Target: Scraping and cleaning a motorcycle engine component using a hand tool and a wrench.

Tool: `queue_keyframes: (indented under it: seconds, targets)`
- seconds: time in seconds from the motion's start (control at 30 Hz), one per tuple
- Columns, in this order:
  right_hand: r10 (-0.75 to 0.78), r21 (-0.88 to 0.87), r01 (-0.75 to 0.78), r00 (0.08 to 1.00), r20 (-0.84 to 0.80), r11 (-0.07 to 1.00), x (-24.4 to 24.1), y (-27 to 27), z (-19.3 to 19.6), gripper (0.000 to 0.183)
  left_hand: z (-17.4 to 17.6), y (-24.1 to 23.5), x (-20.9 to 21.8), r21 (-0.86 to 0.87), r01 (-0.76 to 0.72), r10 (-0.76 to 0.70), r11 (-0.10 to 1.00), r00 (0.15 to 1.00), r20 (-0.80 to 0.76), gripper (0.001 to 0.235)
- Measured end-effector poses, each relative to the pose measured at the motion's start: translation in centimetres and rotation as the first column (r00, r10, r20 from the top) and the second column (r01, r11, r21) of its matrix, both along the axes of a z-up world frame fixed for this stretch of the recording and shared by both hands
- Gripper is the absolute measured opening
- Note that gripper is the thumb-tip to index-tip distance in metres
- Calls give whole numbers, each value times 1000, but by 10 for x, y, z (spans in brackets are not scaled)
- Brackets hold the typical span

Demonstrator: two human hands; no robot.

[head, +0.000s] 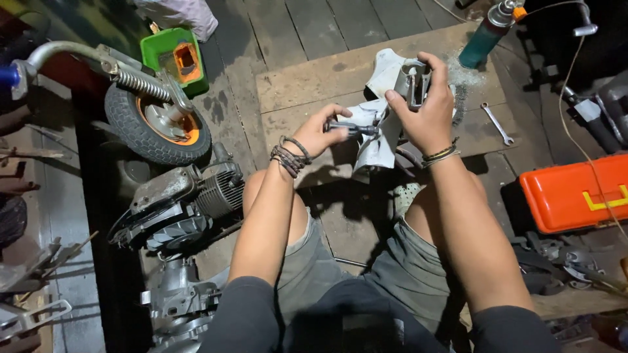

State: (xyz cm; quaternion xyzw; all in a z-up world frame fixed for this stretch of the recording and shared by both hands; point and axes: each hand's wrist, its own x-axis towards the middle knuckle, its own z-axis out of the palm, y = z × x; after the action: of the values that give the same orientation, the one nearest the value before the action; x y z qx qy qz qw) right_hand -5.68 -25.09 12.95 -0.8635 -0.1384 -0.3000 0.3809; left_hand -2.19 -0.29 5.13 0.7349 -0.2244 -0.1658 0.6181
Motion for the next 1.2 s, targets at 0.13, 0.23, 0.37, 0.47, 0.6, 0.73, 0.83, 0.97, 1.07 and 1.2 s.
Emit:
queue_keyframes:
  seconds: [0.13,0.23,0.37,0.47,0.6,0.73,0.83,0.97,1.07,1.2]
  targets:
    - [-15,10,14,1000,2,1000,2,-3,-6,65,7,-3,-4,112,-52,39,992,992,117,50]
    - [23,24,-23,1000,22,999,3,-3,-8,63,11,-9,-8,68,-96,108,993,973,-202,26]
    - [44,40,-47,997,66,998,3,-5,-13,62,-2,-3,-6,72,-77,66,994,988,136,28]
    - [61,60,-66,995,84,996,2,-13,-21,61,-9,-5,-11,75,-110,93,991,976,195,30]
    - [85,54,-91,991,106,994,-2,-15,-17,56,-2,-5,-20,139,-173,155,975,979,136,17]
    - [44,46,-50,991,127,998,-8,-17,-15,54,-20,19,-4,-5,-203,203,979,978,47,16]
    - [17,94,-32,988,152,995,-8,-16,-16,52,-11,29,-9,-150,-183,166,972,979,-123,16]
    - [-3,119,-18,985,174,993,3,-22,-30,41,-20,49,2,-201,-284,271,938,959,-88,11]
    - [-11,144,-17,980,197,989,5,-24,-37,35,-17,64,-1,-244,-347,334,906,938,-91,7]
    - [-94,142,65,974,208,988,6,-22,-31,30,-7,49,-17,-151,-268,259,952,963,-75,7]
